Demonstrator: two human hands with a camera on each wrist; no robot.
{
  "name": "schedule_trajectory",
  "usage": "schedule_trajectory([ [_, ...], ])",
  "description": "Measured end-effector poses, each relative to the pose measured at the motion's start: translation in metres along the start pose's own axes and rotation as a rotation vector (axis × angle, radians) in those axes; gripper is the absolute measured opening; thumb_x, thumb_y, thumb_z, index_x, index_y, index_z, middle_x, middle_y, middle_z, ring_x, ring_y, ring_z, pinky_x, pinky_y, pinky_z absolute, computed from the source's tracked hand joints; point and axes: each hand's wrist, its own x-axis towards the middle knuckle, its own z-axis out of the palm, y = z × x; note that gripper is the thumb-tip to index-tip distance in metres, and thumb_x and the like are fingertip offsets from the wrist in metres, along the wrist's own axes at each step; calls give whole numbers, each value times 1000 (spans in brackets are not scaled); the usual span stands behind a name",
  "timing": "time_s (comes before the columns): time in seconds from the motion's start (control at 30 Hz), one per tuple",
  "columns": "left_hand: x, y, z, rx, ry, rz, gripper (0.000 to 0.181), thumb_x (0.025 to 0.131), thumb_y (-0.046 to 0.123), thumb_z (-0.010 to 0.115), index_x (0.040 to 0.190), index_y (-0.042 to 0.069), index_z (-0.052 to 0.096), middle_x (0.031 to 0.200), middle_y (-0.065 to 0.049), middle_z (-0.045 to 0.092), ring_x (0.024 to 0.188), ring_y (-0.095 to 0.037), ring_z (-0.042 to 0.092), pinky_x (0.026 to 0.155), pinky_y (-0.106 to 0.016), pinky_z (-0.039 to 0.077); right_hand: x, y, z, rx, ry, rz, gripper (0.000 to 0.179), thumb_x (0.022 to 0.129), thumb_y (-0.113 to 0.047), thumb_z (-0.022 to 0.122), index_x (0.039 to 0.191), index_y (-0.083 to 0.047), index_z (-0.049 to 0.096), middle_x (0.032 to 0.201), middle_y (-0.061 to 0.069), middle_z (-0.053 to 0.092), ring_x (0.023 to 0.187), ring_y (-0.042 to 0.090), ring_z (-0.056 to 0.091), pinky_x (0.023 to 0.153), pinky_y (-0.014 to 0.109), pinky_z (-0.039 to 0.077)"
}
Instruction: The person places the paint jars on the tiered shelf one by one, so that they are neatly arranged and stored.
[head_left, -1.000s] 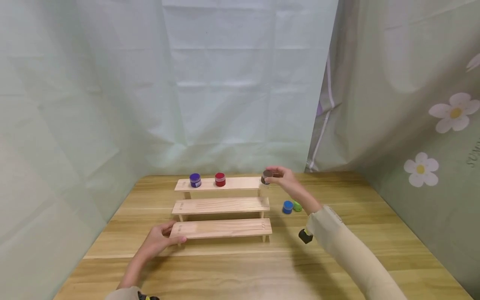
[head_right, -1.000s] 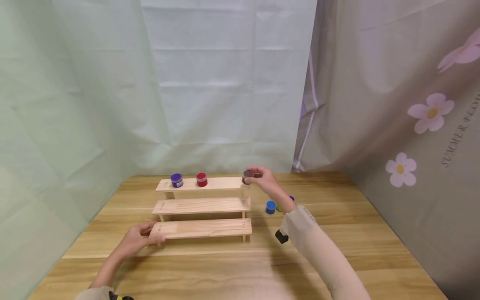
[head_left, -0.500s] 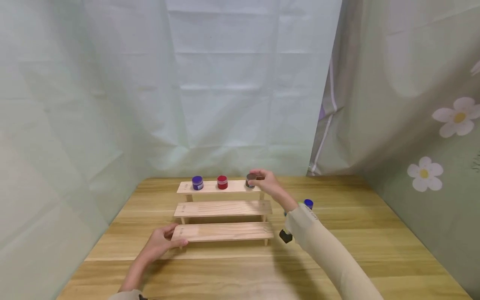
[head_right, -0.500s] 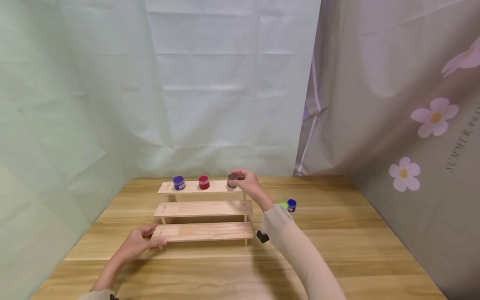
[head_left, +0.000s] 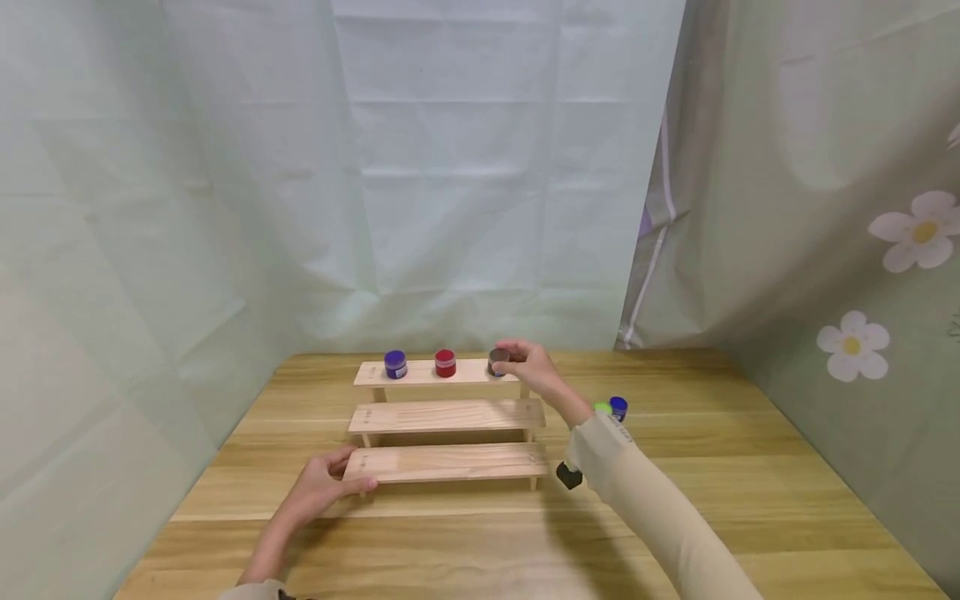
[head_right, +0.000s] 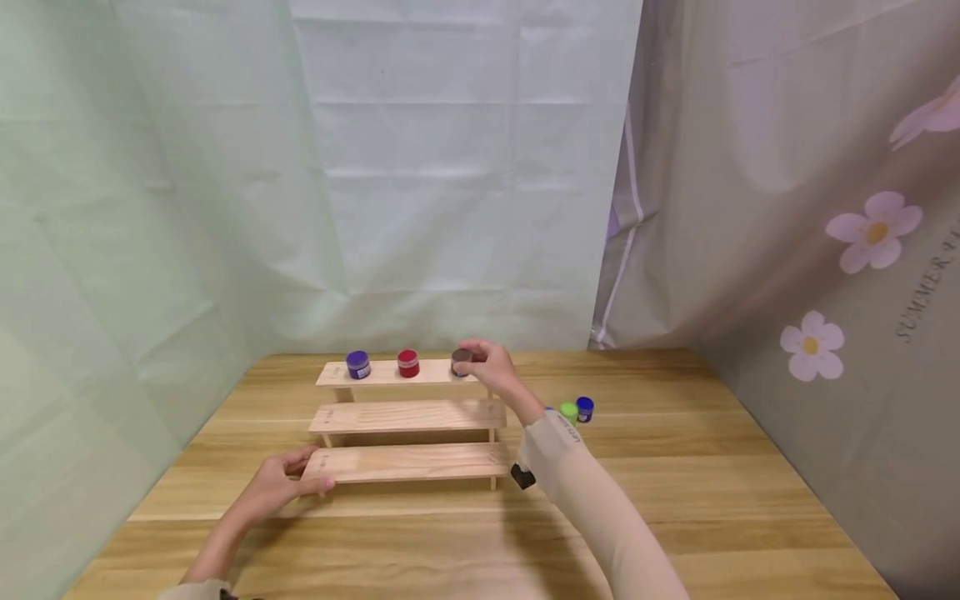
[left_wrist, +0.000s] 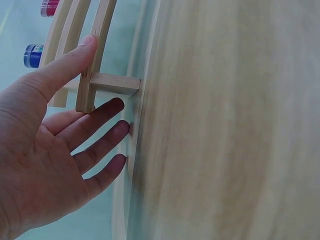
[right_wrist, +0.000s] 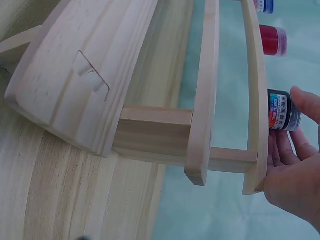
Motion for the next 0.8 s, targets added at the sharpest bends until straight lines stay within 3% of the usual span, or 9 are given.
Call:
schedule_trajectory([
  [0.43,-1,-2,0,1,-1,-8,87,82,31,79,142,-15,36,142,-35,44,129,-46,50,105,-52,45,-1,4,1,-39,-20,-19,51,92,-15,68,139,-6,51,134,16,59,121,30,56,102,43,49],
  [0.63,0,0,2,-12,6,-8,87,81,30,79,142,-14,37,142,-34,45,129,-45,51,105,-51,45,0,7,-8,3,-39,-50,56,92,-14,67,143,-4,45,145,17,50,129,33,51,108,43,45],
  [0.8,0,1,2,-15,5,-10,86,81,30,79,142,-14,37,142,-33,46,129,-44,51,104,-51,46,-4,8,-17,45,-42,-48,56,92,-10,66,144,-4,44,144,20,51,129,34,51,107,42,46],
])
